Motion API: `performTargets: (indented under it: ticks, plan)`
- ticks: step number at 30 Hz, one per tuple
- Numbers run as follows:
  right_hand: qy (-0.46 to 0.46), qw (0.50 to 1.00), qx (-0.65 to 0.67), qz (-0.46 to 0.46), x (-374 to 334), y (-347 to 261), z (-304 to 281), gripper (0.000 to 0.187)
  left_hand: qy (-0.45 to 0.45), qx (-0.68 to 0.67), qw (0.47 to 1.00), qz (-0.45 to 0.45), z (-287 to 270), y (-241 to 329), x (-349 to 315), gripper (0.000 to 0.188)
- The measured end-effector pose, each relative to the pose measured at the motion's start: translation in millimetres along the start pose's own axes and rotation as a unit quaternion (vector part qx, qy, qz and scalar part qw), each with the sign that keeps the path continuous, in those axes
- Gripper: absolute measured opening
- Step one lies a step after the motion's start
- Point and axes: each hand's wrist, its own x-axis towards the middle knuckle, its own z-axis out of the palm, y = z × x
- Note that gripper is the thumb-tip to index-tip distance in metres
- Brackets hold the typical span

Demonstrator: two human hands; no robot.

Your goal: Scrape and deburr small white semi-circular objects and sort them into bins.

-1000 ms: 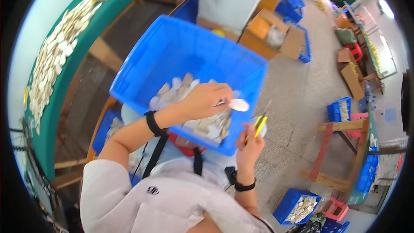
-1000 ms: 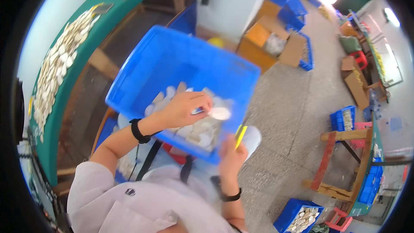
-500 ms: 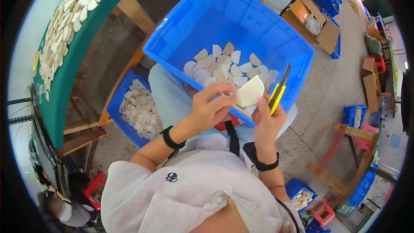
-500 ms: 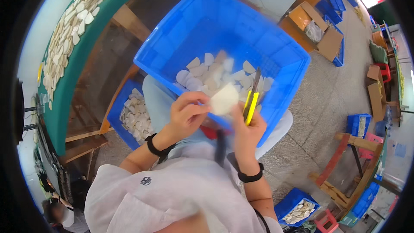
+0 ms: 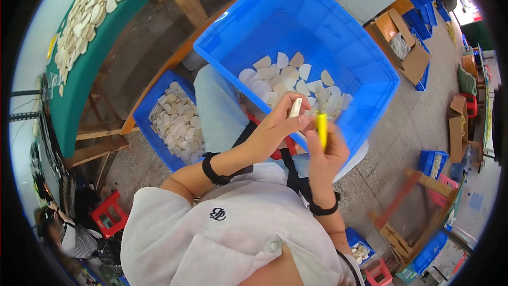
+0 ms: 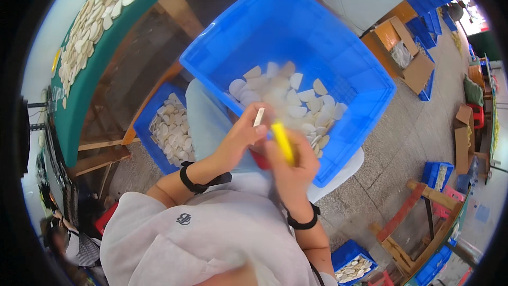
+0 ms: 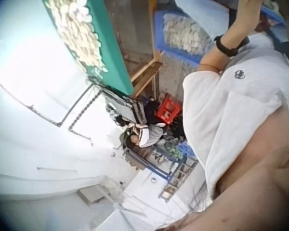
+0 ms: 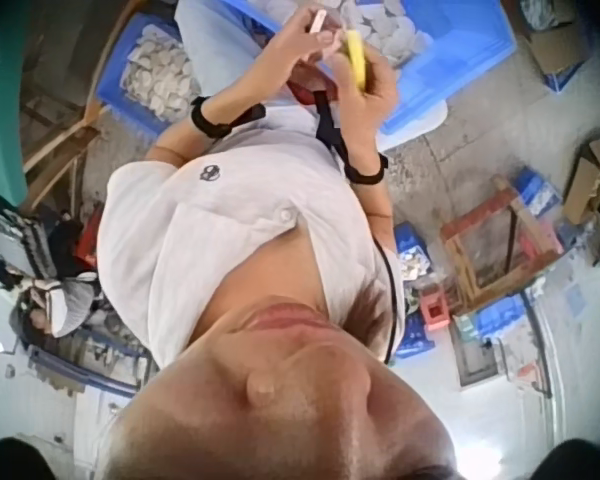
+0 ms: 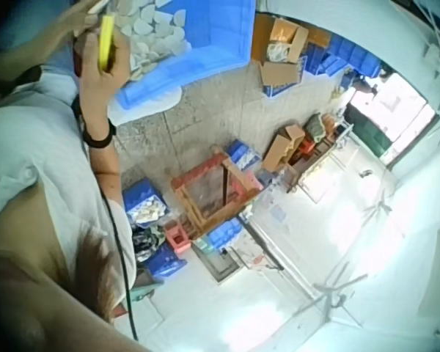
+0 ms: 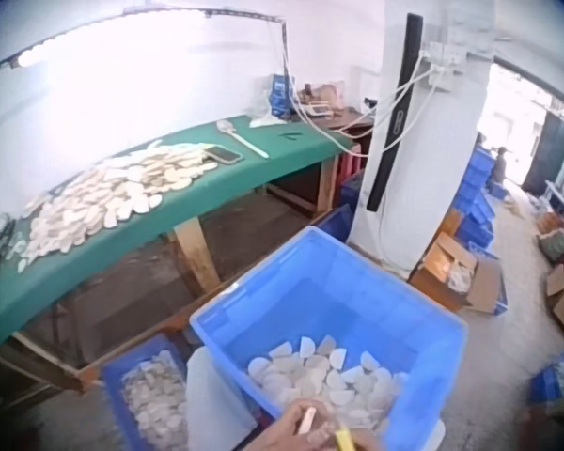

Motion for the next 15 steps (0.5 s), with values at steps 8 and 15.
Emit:
performTargets:
  ticks: [8, 15]
  plan:
    - [-0.027, 0.996, 0.028, 0.083, -1, 0, -10, 0.009, 0.000, -0.201, 0.978, 0.064, -4, -4, 6, 0.029]
    - [0.034, 0.990, 0.037, 0.129, 9, -7, -2, 0.010, 0.111, 0.217, 0.953, 0.181, -9, -21, 6, 0.049]
